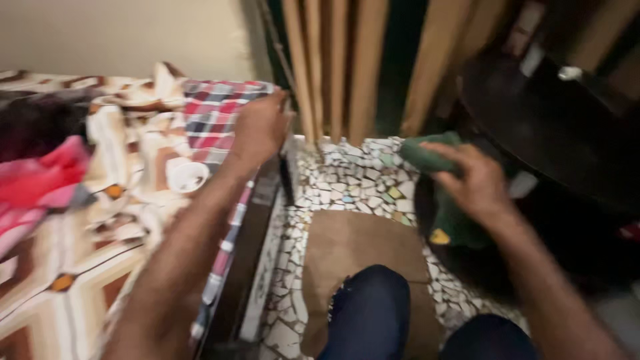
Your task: The person wipes the surfaces of a dark corner shelf unit using a green cloth. They move a small white cup aside to reach the top shelf, then continue wiping the sides and lower shelves.
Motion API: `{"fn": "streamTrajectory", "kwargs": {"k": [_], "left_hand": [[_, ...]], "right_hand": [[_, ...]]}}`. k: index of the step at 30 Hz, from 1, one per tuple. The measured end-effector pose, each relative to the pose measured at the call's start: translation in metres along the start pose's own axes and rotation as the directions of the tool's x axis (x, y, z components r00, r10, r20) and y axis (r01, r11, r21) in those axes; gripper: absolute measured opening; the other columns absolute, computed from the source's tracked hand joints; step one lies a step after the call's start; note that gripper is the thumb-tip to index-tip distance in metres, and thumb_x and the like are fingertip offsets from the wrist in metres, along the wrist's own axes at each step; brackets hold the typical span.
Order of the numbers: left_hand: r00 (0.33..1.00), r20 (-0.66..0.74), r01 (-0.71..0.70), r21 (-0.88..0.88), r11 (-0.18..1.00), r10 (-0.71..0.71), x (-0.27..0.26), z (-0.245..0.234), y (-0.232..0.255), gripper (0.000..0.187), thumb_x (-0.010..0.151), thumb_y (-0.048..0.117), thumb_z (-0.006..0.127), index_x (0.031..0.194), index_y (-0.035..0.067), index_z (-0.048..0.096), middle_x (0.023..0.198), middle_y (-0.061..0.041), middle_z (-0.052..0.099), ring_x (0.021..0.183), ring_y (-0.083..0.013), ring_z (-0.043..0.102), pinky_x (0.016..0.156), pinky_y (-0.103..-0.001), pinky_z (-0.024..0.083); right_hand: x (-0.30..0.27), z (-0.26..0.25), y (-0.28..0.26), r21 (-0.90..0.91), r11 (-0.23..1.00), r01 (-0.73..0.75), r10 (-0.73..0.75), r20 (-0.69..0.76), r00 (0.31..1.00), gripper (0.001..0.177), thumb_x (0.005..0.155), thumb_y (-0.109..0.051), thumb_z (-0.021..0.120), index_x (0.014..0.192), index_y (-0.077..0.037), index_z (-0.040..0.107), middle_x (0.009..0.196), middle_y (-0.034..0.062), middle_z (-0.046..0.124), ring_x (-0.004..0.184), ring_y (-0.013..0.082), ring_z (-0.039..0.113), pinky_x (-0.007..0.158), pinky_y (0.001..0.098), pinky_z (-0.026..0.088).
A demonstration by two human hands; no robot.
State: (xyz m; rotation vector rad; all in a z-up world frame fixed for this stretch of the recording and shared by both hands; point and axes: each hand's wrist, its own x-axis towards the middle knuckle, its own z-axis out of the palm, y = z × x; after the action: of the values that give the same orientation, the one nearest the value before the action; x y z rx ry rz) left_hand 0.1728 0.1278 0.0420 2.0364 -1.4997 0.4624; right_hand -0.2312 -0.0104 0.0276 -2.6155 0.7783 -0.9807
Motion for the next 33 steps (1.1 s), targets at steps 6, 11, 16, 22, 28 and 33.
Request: {"fn": "streamTrajectory", "kwargs": {"k": [6,11,16,22,28,33], "left_hand": [[0.892,0.113,0.362,0.403,0.841,-0.438,-0.083,-0.077,-0.140,0.047,0.093,0.039,0.073,0.127,0.007,0.066,0.100,-0.024,0.073,0.096,-0.0427,0.070,0.081,-0.054,0.055],[0.827,0.118,0.484,0.350,0.802,-0.550,-0.145,-0.020,-0.231,0.033,0.091,0.034,0.072,0.118,0.016,0.075,0.105,-0.021,0.075,0.100,-0.0417,0.072,0.086,-0.053,0.057],[0.928,0.170,0.294,0.220,0.930,-0.333,-0.149,0.007,-0.285,0.024,0.099,0.028,0.067,0.099,0.007,0.079,0.095,-0.019,0.077,0.088,-0.0369,0.074,0.084,-0.050,0.058],[0.847,0.428,0.432,-0.207,0.878,-0.316,-0.060,0.065,-0.166,0.036,0.100,0.032,0.063,0.125,0.010,0.074,0.088,-0.021,0.074,0.074,-0.0411,0.073,0.070,-0.051,0.059],[0.888,0.375,-0.163,-0.285,0.945,0.266,0.037,0.154,0.141,0.021,0.083,0.011,0.072,0.103,0.010,0.079,0.095,-0.023,0.072,0.088,-0.0404,0.072,0.081,-0.049,0.057],[0.895,0.345,-0.068,-0.520,0.852,0.282,0.062,0.170,0.284,0.033,0.076,0.001,0.070,0.103,0.017,0.081,0.098,-0.018,0.075,0.097,-0.0371,0.073,0.085,-0.047,0.057]], "right_hand": [[0.037,0.082,-0.108,0.281,0.958,-0.065,0.007,0.203,0.979,0.056,0.079,-0.015,0.078,0.132,-0.030,0.068,0.099,0.0115,0.063,0.090,0.0302,0.069,0.084,0.0409,0.059],[0.040,0.127,-0.138,0.271,0.963,-0.004,-0.065,0.246,0.967,0.054,0.077,-0.021,0.080,0.129,-0.032,0.071,0.092,0.0134,0.060,0.087,0.0316,0.065,0.081,0.0439,0.055],[0.026,0.123,-0.119,0.257,0.960,0.107,-0.147,0.141,0.979,0.052,0.077,-0.023,0.079,0.128,-0.028,0.072,0.095,0.0161,0.062,0.096,0.0370,0.064,0.086,0.0473,0.053],[0.017,0.069,-0.076,0.134,0.988,0.078,-0.080,0.008,0.997,0.055,0.075,-0.023,0.081,0.129,-0.025,0.072,0.099,0.0156,0.063,0.103,0.0373,0.064,0.092,0.0483,0.052],[-0.004,-0.019,-0.034,-0.074,0.996,-0.055,0.043,-0.151,0.988,0.054,0.075,-0.022,0.083,0.128,-0.027,0.072,0.108,0.0122,0.065,0.103,0.0349,0.066,0.087,0.0451,0.056],[-0.019,-0.070,0.013,-0.304,0.932,-0.197,0.150,-0.171,0.974,0.053,0.071,-0.020,0.084,0.123,-0.025,0.073,0.104,0.0123,0.064,0.098,0.0349,0.067,0.082,0.0459,0.056]]}}
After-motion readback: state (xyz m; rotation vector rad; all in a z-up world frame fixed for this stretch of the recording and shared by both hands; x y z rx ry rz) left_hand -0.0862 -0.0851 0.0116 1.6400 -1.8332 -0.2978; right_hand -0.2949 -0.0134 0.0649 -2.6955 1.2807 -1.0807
